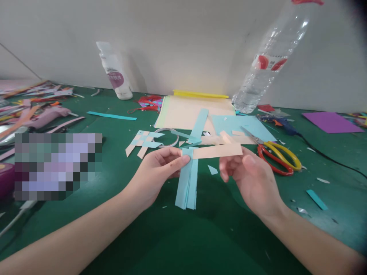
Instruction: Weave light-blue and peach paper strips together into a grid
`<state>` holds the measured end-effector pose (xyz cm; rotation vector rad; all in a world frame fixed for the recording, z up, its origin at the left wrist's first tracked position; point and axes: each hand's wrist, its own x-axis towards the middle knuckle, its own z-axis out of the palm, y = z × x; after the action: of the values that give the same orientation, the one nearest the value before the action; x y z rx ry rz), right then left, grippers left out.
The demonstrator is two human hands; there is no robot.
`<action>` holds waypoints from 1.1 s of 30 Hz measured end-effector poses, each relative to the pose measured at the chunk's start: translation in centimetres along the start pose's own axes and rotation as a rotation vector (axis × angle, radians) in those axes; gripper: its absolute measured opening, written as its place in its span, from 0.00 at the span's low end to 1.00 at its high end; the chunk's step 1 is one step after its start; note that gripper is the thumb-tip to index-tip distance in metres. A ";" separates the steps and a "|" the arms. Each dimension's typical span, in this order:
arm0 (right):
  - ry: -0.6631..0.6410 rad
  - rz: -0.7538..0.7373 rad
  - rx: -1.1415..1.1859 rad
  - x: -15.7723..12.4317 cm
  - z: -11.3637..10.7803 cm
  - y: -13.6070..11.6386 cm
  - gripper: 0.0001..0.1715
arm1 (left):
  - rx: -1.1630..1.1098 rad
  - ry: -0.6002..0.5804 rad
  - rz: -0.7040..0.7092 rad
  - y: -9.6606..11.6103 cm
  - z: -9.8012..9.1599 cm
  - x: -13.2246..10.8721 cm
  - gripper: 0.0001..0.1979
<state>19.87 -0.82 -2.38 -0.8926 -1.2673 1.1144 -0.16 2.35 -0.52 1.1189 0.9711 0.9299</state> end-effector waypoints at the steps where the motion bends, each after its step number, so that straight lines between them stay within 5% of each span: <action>1: -0.047 0.024 0.033 0.2 0.0 0.1 0.19 | -0.015 -0.007 -0.042 0.0 0.0 0.0 0.09; 5: -0.090 0.172 -0.050 0.3 0.3 0.6 0.22 | -0.005 -0.032 -0.130 -0.2 0.3 0.0 0.11; 13: -0.151 0.228 -0.180 -0.4 1.0 0.3 0.10 | 0.187 -0.173 -0.103 -0.5 1.2 -0.5 0.08; 19: -0.148 0.246 -0.231 -0.4 1.4 0.0 0.09 | 0.314 -0.155 0.052 -0.2 1.1 -0.5 0.10; 33: -0.117 0.243 -0.204 -0.6 1.5 0.4 0.11 | 0.420 -0.059 0.117 -0.1 0.8 -0.4 0.07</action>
<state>18.37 -1.41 -2.73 -1.1729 -1.4140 1.2570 0.48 1.73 -0.45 1.5619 1.0903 0.7987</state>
